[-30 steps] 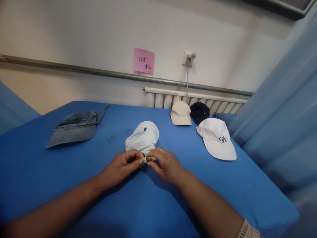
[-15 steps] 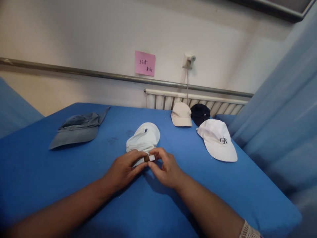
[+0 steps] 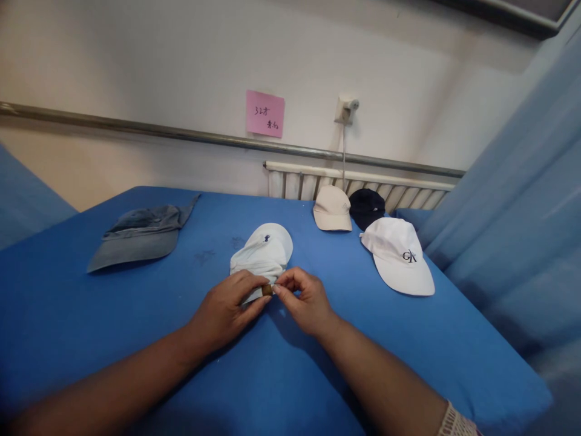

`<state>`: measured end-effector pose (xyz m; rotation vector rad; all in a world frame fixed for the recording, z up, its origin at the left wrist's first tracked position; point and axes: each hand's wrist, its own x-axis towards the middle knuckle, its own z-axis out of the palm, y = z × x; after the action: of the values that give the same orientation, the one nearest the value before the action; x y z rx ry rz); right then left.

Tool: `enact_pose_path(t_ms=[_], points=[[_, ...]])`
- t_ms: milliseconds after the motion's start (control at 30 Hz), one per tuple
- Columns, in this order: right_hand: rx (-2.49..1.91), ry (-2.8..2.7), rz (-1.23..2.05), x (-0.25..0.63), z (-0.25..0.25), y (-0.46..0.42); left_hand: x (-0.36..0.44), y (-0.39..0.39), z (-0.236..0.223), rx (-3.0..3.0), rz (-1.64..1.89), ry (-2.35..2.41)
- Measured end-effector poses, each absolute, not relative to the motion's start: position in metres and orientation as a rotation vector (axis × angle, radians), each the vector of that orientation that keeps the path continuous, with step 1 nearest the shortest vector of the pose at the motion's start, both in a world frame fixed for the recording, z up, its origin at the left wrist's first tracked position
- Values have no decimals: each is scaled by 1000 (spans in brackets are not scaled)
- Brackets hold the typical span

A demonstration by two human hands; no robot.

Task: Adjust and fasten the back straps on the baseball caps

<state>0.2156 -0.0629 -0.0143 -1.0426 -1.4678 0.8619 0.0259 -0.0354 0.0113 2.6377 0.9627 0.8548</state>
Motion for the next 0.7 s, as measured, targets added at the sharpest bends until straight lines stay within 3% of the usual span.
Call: enact_pose_path(t_ms=[533, 700], points=[[-1040, -1273, 937, 221, -15, -57, 24, -30, 11, 2563, 942, 964], [-1065, -1264, 787, 225, -20, -52, 22, -29, 9, 2527, 955, 947]])
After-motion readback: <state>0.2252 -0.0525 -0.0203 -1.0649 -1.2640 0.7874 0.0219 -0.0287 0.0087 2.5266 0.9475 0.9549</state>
